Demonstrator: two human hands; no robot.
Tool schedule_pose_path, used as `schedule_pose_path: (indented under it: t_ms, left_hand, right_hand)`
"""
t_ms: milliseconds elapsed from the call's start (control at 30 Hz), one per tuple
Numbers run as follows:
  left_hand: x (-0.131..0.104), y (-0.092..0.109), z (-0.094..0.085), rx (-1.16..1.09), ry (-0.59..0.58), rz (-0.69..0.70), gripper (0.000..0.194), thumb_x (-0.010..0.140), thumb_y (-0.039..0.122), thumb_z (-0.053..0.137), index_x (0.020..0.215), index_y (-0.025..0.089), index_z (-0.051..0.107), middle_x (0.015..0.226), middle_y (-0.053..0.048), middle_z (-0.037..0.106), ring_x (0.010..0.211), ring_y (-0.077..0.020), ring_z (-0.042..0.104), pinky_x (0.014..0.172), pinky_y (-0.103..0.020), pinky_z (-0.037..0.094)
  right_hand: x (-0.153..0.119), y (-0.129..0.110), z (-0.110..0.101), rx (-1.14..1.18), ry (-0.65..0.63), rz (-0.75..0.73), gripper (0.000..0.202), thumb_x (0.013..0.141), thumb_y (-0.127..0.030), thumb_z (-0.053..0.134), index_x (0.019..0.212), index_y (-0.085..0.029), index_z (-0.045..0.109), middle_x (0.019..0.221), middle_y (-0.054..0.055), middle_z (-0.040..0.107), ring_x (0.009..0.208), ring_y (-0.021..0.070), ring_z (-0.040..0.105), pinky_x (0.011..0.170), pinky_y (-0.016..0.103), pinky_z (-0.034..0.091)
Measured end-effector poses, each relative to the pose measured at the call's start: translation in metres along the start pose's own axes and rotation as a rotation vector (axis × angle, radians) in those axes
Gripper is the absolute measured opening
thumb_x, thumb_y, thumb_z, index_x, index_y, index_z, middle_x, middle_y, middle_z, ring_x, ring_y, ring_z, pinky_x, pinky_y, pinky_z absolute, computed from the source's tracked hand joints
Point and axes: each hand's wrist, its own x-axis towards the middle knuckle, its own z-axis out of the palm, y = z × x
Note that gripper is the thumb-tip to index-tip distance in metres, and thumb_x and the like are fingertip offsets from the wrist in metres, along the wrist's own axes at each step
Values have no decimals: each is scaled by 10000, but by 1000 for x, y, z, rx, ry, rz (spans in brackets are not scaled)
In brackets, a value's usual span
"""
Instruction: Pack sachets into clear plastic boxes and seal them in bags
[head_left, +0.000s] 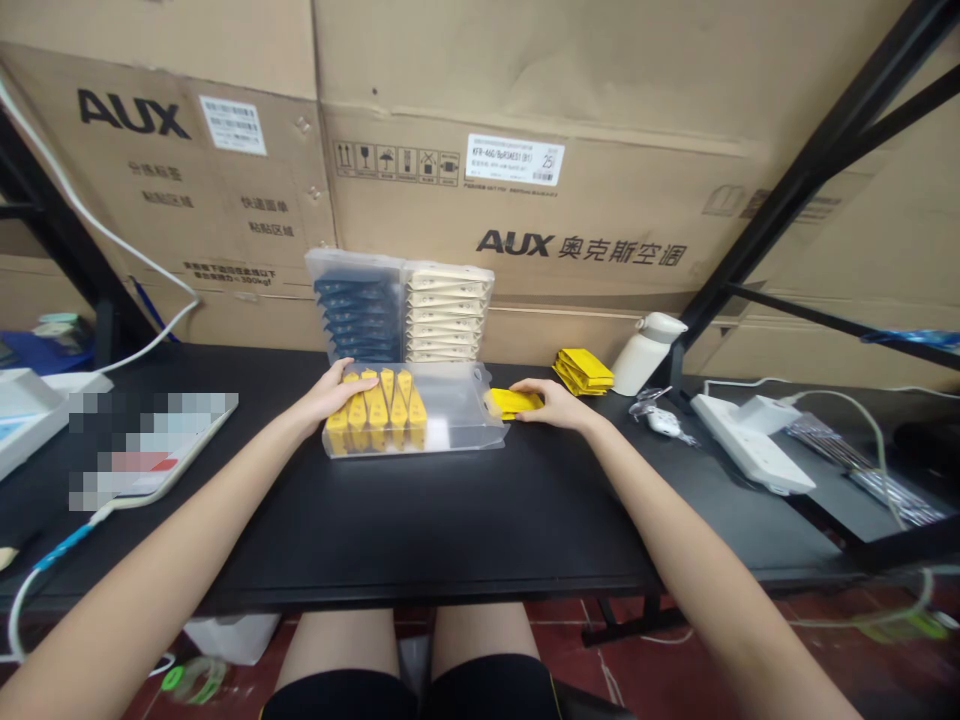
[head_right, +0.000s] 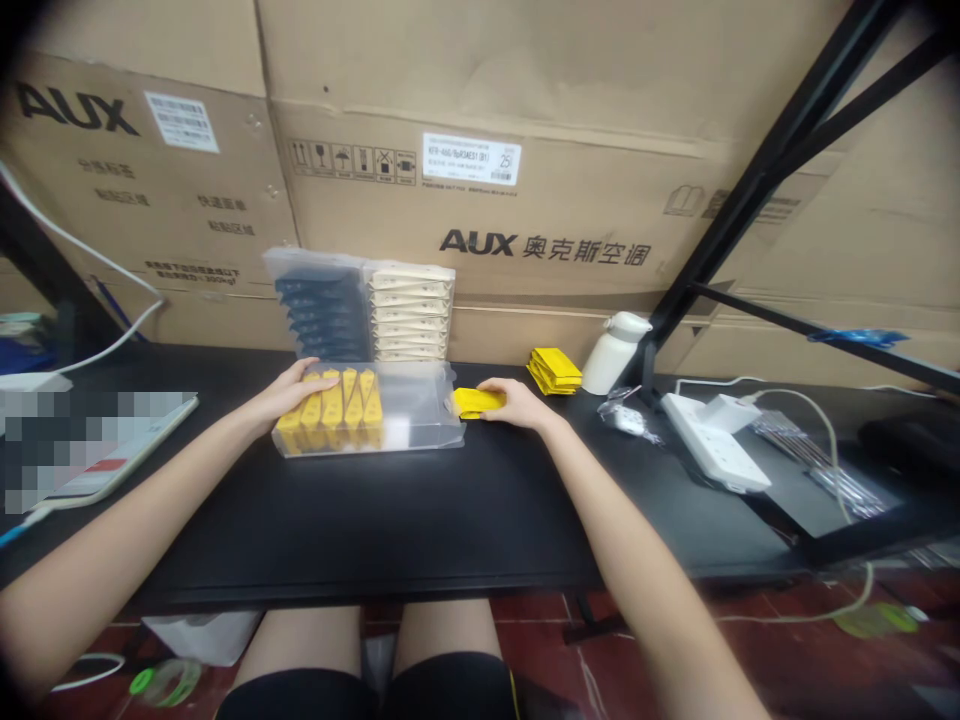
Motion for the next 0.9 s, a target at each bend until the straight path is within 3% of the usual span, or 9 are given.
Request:
schedule_pose_path:
  t_ms: [133,267,333,433,500,600,800,900]
  left_hand:
    - [1,0,0,-9,-11,-3,925,704,461,741,1463,159,306,1383,-197,516,1175,-305,589,937,-354,504]
    - [-1,1,1,-2,-5,-15,917,710,452,740,1465,164,307,1372,-185,529,1170,-300,594,942,-347,502]
    - [0,1,1,-2,-3,-15,917,711,448,742,1466,161,308,1373,-187,527,1165,-300,597,935,-342,506]
    - [1,-1,0,-2,-4,-4,922,709,455,742,1467,160,306,1383,-190,517,1161,-301,598,925,-338,511]
    - [3,-3,0,6,-6,2,937,708,467,741,1473,160,295,1394,-192,506,1174,-305,589,933,-340,507]
    - [3,-4,-1,16,-12,10,952,706,479,739,1476,148,287,1405,-202,492,1195,-314,570,957,-358,491]
    - [2,-3,-1,-4,-14,6,936,702,471,741,1468,158,303,1391,-201,502,1179,-311,583,955,-360,491]
    - [3,-4,-1,-17,-22,8,931,715,455,737,1473,149,292,1380,-206,509,1171,-316,587,948,-369,495]
  right_hand:
    - [1,-2,-2,110,66,125,471,653,-392,771,1032,-127,685,1025,106,712,975,256,654,935,386,479]
    - [-1,-10,-6,431,84,317,445,784,-499,654,1039,-135,684,961,106,727,821,227,689,749,320,551]
    - [-2,-15,-8,617,37,444,493,843,-538,574,1119,-136,643,929,128,732,704,212,693,601,300,560]
    - [-5,-19,-12,758,-157,562,519,870,-558,530,1141,-125,622,931,157,733,618,189,683,477,260,540]
    - [-8,-18,-16,754,-266,533,446,832,-470,635,1094,-110,649,963,157,731,619,161,682,480,214,542]
    - [-13,-14,-21,736,-311,427,409,751,-325,746,1090,-110,667,985,134,732,641,136,686,526,174,554]
    - [-16,-16,-17,712,-492,322,473,701,-350,763,1070,-65,681,929,133,727,714,169,693,594,229,587]
    - [-13,-22,-6,683,-490,311,483,693,-361,770,1067,-70,679,897,116,725,657,151,683,579,232,580]
